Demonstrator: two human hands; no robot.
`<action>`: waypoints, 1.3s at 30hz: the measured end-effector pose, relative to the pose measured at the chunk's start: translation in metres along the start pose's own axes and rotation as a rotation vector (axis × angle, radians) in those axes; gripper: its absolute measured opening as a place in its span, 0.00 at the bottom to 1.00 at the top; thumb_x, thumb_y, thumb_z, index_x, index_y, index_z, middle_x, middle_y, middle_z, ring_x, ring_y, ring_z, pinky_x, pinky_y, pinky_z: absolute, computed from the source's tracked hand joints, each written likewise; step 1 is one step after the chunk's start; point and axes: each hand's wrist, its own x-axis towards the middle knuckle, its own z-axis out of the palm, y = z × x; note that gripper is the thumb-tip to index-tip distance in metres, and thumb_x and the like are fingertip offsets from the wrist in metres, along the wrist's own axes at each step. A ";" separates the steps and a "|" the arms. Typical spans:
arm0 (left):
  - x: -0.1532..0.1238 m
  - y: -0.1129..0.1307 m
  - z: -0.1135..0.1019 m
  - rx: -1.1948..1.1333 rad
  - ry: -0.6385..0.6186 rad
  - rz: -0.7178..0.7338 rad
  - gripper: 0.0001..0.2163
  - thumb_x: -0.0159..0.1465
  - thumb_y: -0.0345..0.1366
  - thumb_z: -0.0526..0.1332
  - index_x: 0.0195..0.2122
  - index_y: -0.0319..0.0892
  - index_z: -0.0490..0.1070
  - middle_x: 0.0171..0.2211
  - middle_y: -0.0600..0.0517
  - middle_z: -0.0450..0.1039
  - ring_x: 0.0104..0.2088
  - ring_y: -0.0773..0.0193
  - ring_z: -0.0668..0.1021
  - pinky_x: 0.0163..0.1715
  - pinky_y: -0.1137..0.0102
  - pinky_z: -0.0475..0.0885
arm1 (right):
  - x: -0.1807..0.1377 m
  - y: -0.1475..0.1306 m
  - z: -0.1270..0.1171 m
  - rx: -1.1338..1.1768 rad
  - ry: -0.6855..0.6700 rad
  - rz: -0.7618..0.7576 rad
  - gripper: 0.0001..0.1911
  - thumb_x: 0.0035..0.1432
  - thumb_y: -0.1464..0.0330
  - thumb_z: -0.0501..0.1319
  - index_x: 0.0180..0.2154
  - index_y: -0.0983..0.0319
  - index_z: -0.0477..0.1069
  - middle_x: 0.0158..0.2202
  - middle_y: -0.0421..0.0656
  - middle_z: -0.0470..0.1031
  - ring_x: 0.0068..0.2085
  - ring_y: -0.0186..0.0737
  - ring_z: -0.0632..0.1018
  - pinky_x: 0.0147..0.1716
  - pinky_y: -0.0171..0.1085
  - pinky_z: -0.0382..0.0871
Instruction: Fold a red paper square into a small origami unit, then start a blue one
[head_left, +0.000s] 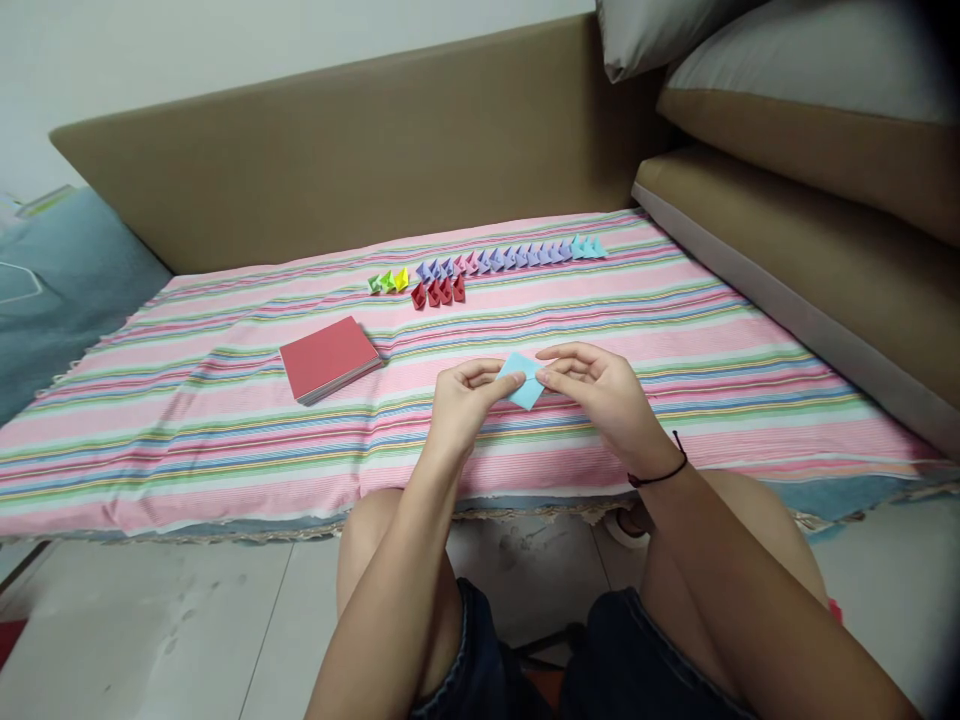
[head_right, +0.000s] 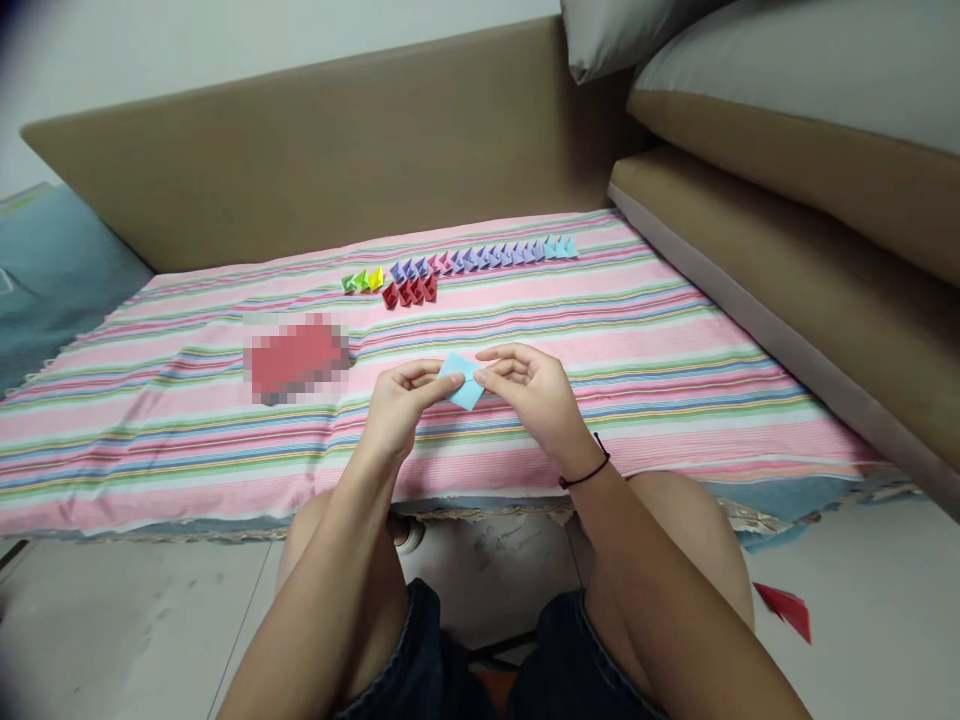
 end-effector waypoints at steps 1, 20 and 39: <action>0.000 0.000 0.000 -0.001 -0.016 -0.014 0.10 0.45 0.36 0.71 0.28 0.38 0.77 0.26 0.51 0.77 0.27 0.64 0.77 0.33 0.69 0.71 | 0.000 0.000 -0.001 0.002 -0.002 0.000 0.14 0.44 0.65 0.70 0.36 0.61 0.75 0.24 0.38 0.75 0.31 0.37 0.77 0.38 0.40 0.73; 0.001 0.001 -0.004 0.150 -0.169 -0.013 0.13 0.52 0.44 0.66 0.22 0.37 0.75 0.20 0.54 0.69 0.24 0.69 0.69 0.28 0.72 0.65 | 0.001 -0.002 -0.004 -0.112 -0.108 0.045 0.14 0.45 0.63 0.68 0.35 0.63 0.72 0.27 0.40 0.73 0.30 0.36 0.74 0.32 0.36 0.68; 0.002 -0.006 0.004 0.145 -0.062 -0.004 0.11 0.42 0.29 0.70 0.27 0.36 0.72 0.23 0.53 0.75 0.24 0.69 0.76 0.27 0.75 0.71 | 0.002 0.012 0.008 -0.094 -0.037 0.037 0.12 0.46 0.64 0.66 0.33 0.64 0.74 0.30 0.42 0.75 0.28 0.35 0.74 0.25 0.34 0.66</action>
